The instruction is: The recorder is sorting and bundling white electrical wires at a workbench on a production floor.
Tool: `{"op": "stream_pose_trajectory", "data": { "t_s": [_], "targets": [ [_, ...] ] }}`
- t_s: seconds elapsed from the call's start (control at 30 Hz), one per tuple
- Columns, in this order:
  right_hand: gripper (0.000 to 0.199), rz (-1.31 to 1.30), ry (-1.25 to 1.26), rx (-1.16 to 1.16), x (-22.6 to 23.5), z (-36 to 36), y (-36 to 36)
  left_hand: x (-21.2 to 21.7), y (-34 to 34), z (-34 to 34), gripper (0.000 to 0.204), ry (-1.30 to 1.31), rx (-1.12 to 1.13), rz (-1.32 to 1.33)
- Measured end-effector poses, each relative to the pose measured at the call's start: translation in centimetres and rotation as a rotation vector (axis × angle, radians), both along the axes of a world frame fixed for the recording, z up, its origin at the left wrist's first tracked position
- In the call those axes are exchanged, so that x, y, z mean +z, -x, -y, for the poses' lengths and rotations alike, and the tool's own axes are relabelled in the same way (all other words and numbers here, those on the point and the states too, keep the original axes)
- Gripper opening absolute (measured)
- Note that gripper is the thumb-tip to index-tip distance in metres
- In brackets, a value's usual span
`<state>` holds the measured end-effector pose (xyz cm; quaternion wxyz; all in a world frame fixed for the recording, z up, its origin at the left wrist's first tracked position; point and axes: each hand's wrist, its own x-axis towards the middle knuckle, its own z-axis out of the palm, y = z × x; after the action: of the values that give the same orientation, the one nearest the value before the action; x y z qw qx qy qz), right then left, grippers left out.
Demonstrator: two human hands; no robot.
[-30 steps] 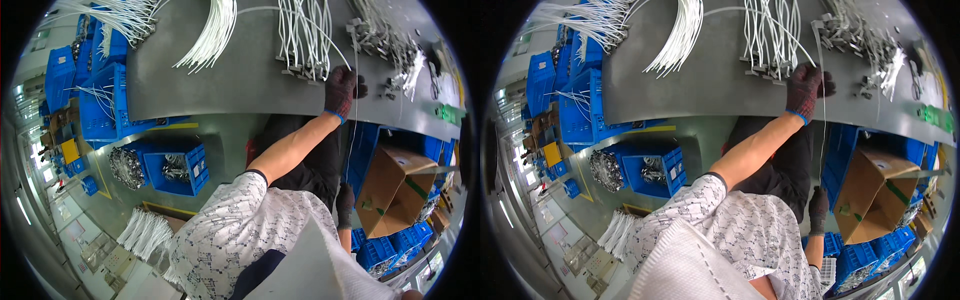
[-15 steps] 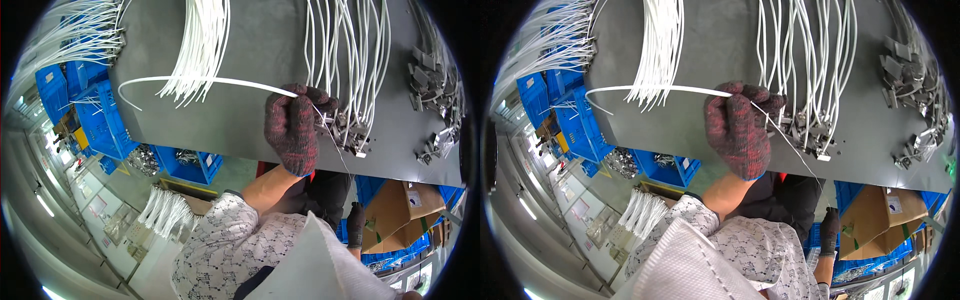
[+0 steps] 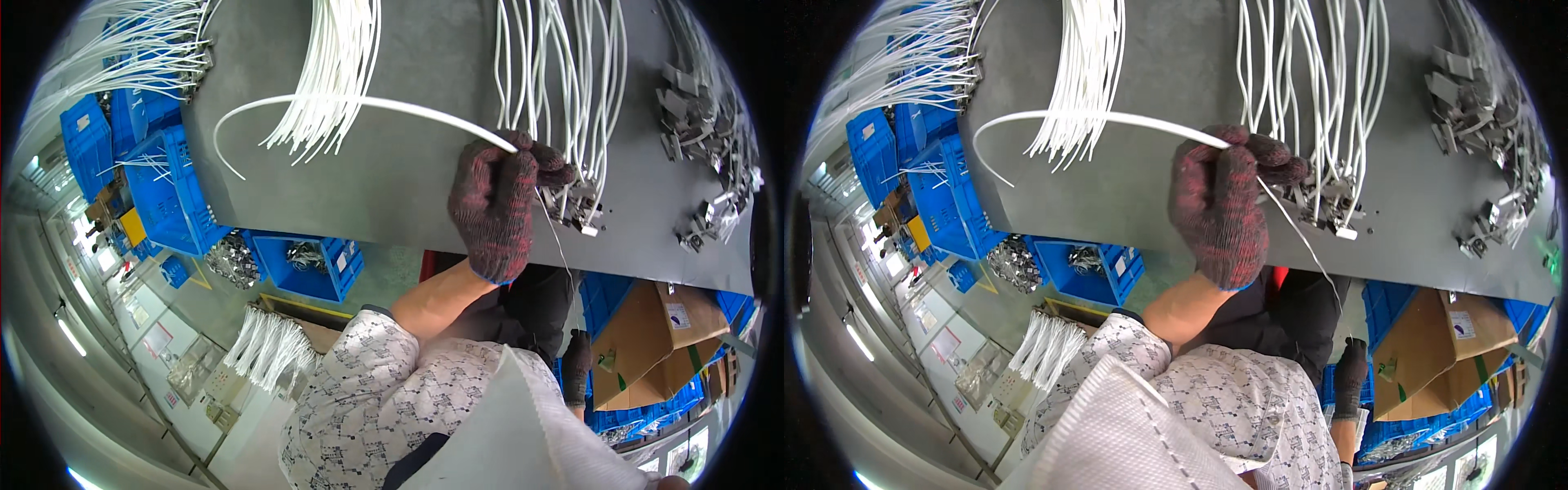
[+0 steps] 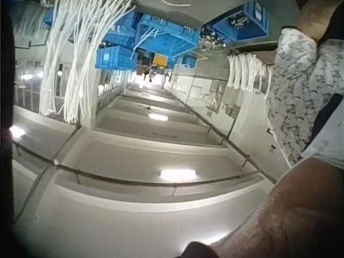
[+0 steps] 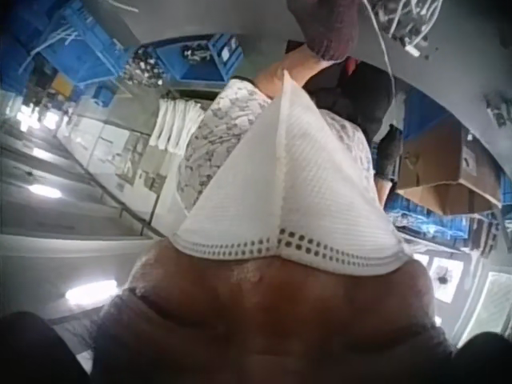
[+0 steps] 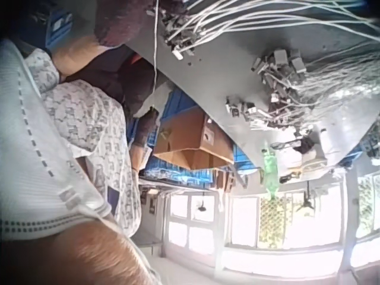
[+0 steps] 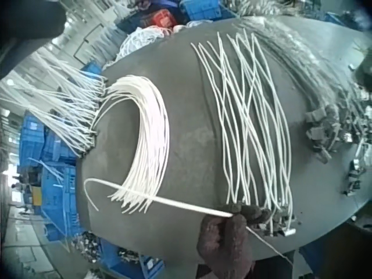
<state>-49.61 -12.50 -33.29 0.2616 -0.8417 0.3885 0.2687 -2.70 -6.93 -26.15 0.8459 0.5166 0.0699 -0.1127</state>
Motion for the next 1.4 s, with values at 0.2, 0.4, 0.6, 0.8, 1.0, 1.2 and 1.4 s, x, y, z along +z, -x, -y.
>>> {"op": "stream_pose_trajectory", "data": {
  "t_s": [0.2, 0.4, 0.6, 0.8, 1.0, 1.2, 1.4],
  "targets": [
    [0.028, 0.148, 0.041, -0.115, -0.1, -2.3, 2.4, 0.8, 2.8, 0.7, 0.016, 0.016, -0.101, -0.152],
    [0.025, 0.068, 0.099, -0.142, 0.0, -4.6, 7.4, 1.8, 4.3, 3.2, 0.015, 0.159, 0.055, -0.098],
    [0.024, 0.203, 0.18, -0.218, -0.5, -6.1, 8.9, 3.5, 9.1, 4.3, 0.015, 0.185, -0.145, 0.003],
    [0.02, 0.227, 0.232, -0.247, -2.0, -7.4, 12.2, 0.5, 15.7, 4.6, 0.017, 0.088, -0.274, -0.077],
    [0.018, 0.178, 0.241, -0.316, -4.3, -9.8, 17.6, 1.2, 15.3, 7.1, 0.015, 0.091, -0.173, 0.095],
    [0.019, 0.25, 0.235, -0.392, -4.7, -11.0, 16.9, 2.3, 17.5, 8.0, 0.015, 0.129, -0.195, 0.203],
    [0.021, 0.243, 0.225, -0.409, -4.9, -11.9, 17.0, 4.5, 17.6, 8.4, 0.014, 0.155, -0.079, 0.177]
  ]
}}
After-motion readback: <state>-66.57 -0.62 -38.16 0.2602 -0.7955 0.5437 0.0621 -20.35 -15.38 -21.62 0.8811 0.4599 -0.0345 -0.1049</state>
